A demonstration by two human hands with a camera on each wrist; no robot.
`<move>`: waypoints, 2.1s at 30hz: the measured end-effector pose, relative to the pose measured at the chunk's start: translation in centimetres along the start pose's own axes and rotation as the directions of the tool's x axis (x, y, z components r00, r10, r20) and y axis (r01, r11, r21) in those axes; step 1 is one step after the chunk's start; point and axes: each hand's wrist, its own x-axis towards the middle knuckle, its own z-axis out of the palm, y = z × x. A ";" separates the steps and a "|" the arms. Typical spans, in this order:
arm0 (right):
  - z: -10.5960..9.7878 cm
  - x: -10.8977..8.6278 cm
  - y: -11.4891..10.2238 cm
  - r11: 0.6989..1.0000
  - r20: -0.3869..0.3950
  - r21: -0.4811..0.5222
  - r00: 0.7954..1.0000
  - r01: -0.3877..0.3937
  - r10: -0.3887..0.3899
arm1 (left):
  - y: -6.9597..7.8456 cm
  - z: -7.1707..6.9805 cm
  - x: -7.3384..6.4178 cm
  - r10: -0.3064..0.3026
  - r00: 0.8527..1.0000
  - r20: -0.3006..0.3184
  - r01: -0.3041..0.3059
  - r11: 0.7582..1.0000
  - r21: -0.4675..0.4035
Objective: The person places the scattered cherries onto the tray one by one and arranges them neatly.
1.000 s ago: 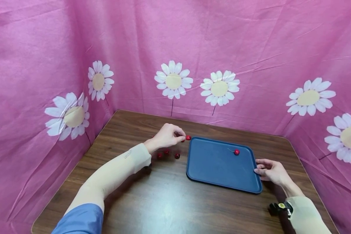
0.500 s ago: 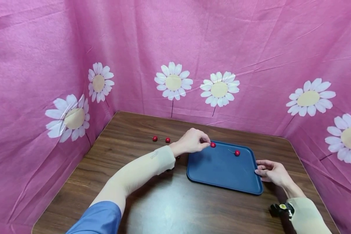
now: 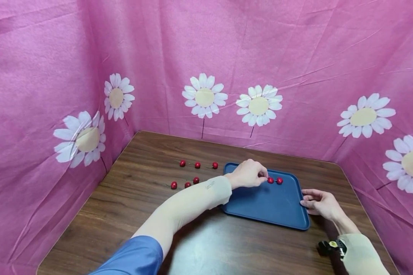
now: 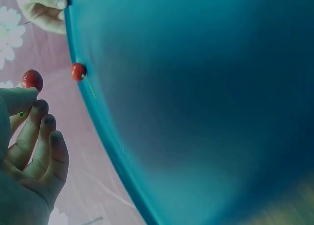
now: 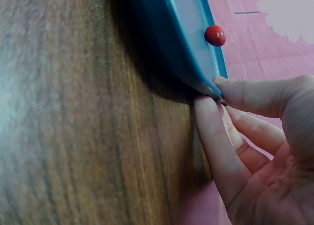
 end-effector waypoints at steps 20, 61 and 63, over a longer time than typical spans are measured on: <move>-0.1 0.4 0.5 1.000 -0.003 -0.013 1.000 -0.024 0.024 | 3.2 5.3 3.5 -0.126 0.986 0.105 0.110 0.983 0.144; 0.1 0.3 0.4 1.000 -0.005 -0.002 1.000 -0.026 0.026 | 4.1 5.0 2.4 -0.152 0.961 0.232 0.123 0.983 0.135; 0.0 0.3 0.4 1.000 -0.007 -0.009 1.000 -0.024 0.024 | 3.9 4.7 2.3 -0.133 0.963 0.233 0.105 0.986 0.130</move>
